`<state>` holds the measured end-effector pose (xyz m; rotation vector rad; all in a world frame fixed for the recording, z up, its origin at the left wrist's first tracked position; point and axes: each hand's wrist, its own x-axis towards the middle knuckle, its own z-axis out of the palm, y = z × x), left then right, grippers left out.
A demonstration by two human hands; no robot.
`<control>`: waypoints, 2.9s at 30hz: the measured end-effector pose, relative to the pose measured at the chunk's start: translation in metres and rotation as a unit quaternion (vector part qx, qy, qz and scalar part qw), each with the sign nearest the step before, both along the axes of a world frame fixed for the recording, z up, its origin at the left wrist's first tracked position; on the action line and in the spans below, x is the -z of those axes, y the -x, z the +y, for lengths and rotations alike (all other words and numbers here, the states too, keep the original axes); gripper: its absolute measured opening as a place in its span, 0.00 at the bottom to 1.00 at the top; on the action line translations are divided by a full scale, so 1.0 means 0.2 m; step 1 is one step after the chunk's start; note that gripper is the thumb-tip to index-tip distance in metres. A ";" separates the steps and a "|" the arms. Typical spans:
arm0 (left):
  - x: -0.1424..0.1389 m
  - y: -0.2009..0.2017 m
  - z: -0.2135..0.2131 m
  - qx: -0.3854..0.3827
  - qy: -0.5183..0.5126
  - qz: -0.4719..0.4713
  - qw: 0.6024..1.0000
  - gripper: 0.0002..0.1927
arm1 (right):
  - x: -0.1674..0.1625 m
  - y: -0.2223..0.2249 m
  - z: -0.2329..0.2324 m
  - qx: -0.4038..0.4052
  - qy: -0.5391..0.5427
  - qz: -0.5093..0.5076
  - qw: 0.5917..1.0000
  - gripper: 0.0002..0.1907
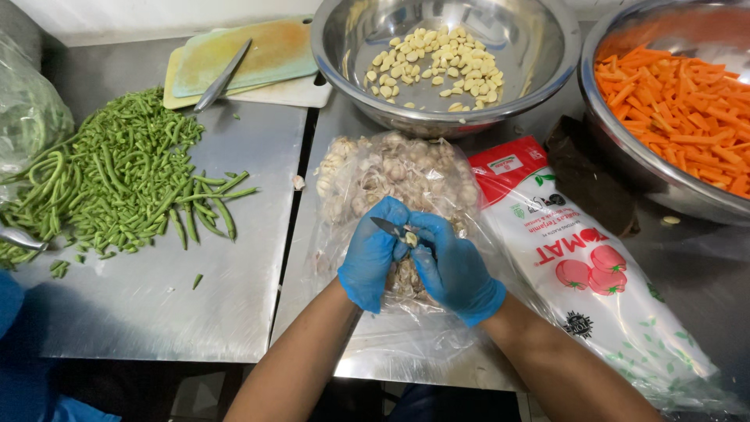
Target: The person peels garlic cloves at a stainless steel prep table, using a small paring knife to trim and remove the skin from each clove taken from a plastic bag of unpeeled garlic, and drops the peeled cloves into a metal bowl. Bowls of cut green beans and carrot sticks sit beside the work area.
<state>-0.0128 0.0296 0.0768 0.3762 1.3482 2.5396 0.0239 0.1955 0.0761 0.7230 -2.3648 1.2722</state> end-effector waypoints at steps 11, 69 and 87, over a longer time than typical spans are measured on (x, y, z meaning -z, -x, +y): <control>0.01 -0.03 0.01 0.079 -0.037 -0.008 0.996 0.03 | 0.07 0.00 0.02 0.051 -0.035 0.066 0.996 0.17; -0.13 -0.04 -0.04 -0.114 0.219 0.143 0.958 0.13 | -0.10 0.00 0.01 -0.143 0.425 -0.321 0.834 0.10; -0.03 0.03 -0.02 -0.039 0.041 0.003 0.998 0.09 | -0.15 0.03 0.04 -0.175 0.491 -0.392 0.758 0.13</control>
